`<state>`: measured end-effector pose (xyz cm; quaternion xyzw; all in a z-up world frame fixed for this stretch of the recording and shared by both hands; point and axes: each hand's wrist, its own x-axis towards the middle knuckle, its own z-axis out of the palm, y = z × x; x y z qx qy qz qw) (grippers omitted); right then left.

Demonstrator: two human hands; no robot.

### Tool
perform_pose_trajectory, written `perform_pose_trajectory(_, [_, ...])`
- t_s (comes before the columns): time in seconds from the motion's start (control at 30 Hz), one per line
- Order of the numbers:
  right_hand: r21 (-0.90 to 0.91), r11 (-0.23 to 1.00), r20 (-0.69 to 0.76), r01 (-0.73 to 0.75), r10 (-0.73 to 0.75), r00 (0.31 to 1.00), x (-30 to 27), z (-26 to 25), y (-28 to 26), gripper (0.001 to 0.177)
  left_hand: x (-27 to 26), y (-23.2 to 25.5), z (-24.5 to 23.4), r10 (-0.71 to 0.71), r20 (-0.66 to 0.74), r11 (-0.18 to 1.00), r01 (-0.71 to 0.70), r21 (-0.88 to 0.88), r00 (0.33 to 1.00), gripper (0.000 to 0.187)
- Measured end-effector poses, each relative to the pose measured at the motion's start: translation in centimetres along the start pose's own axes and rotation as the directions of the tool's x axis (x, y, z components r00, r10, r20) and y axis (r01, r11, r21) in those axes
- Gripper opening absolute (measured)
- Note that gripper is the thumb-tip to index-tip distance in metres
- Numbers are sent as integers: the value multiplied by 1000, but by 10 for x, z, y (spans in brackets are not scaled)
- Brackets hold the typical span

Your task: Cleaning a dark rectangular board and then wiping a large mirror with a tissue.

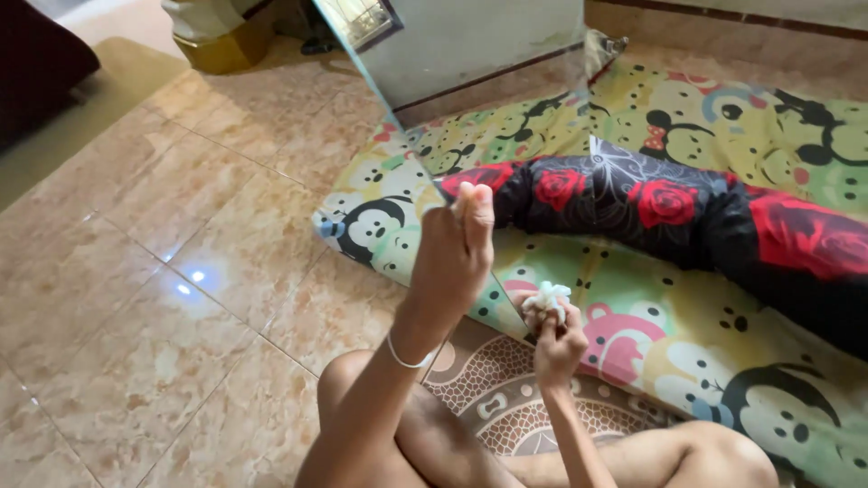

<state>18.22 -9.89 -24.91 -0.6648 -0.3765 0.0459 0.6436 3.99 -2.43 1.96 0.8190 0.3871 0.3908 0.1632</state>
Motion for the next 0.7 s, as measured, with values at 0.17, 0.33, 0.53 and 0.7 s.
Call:
perform_pose_trajectory(0.17, [-73, 984, -28, -160, 159, 987, 20, 2, 2, 19, -8, -35, 5, 393, -182, 900, -336, 280, 902, 30])
perform_pose_trajectory(0.33, [112, 993, 85, 38, -48, 995, 48, 8, -114, 20, -3, -29, -9, 90, -198, 996, -84, 39, 976, 30])
perform_pose_trajectory(0.53, [175, 957, 37, 232, -242, 970, 29, 21, -74, 16, -11, -19, -25, 167, -200, 986, -158, 59, 966, 37])
perform_pose_trajectory(0.7, [-70, 988, -73, 140, -145, 987, 16, 22, 68, 11, -20, -15, -26, -70, -177, 986, 41, -161, 982, 42])
